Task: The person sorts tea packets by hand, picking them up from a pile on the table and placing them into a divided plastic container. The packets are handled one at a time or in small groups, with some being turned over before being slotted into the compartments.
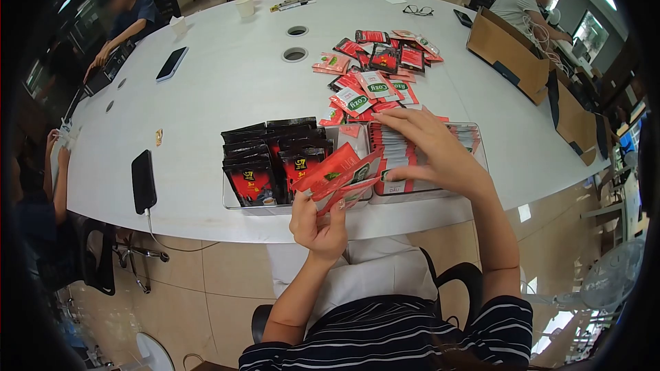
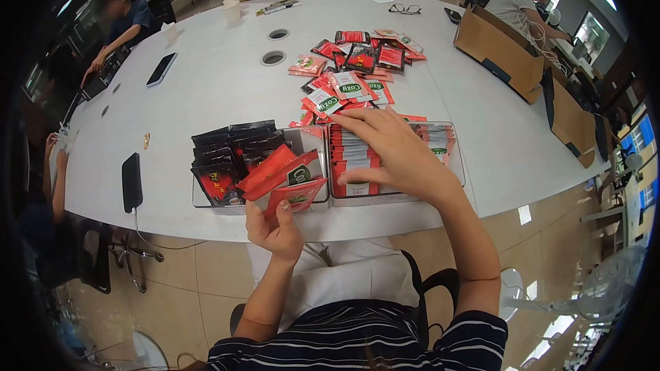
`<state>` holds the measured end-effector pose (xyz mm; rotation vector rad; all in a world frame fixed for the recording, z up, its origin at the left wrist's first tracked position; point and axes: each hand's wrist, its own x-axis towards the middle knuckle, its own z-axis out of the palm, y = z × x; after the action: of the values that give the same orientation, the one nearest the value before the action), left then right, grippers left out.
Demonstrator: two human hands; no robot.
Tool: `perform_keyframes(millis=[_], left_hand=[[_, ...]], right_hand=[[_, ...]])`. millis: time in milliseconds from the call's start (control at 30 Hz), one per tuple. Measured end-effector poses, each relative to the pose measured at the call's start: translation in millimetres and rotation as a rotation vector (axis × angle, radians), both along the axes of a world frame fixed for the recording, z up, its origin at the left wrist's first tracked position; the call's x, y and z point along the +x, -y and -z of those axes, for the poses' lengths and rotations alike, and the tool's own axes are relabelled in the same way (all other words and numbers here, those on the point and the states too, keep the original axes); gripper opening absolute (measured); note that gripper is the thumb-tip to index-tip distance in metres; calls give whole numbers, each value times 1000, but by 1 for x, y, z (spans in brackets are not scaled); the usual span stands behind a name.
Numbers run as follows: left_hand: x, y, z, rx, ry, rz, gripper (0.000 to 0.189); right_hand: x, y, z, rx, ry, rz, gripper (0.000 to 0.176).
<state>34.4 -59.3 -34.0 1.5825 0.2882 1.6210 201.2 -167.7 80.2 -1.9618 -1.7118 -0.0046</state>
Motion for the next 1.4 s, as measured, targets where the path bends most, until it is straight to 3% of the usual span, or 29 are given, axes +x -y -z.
perform_keyframes(millis=[100,200,233,333,400,467,533,567,667,700,800,833,933,1033,1133,1400], left_hand=[[0,-1,0,12,-2,5,23],[1,-1,-1,41,-8,28,26],[1,-1,-2,57,-15,38,27],[2,-2,-5,148,12,32,29],[0,-2,-6,138,-15,28,28],[0,-2,-6,125,-14,25,28],[2,-2,-4,106,9,25,26],[2,-2,-5,113,7,29,26],[1,-3,-5,124,7,32,25],[2,-3,-5,125,10,30,24],[2,-1,-3,117,15,21,23],[2,-1,-4,118,18,22,23],[1,-2,-4,110,-5,26,23],[-3,-2,-2,115,-40,62,20],[-3,-1,-2,125,-42,82,18],[0,-1,-3,108,-3,35,28]], right_hand=[[-5,5,-5,240,-222,-107,45],[-33,2,-7,368,-395,-73,30],[-33,0,-2,364,-275,-110,23],[-36,1,6,420,-591,-97,16],[-39,4,4,655,-781,29,12],[-38,9,0,780,-799,155,10],[-26,23,-4,786,-655,278,7],[-20,28,-4,687,-303,346,8],[-12,35,-2,386,146,269,12],[-11,33,6,329,51,224,16],[-17,22,15,158,190,7,17],[-14,20,26,39,192,-56,30],[-11,13,15,110,155,12,55],[-3,15,5,21,163,112,86],[1,10,20,-70,169,122,104],[2,2,18,-195,259,134,107]])
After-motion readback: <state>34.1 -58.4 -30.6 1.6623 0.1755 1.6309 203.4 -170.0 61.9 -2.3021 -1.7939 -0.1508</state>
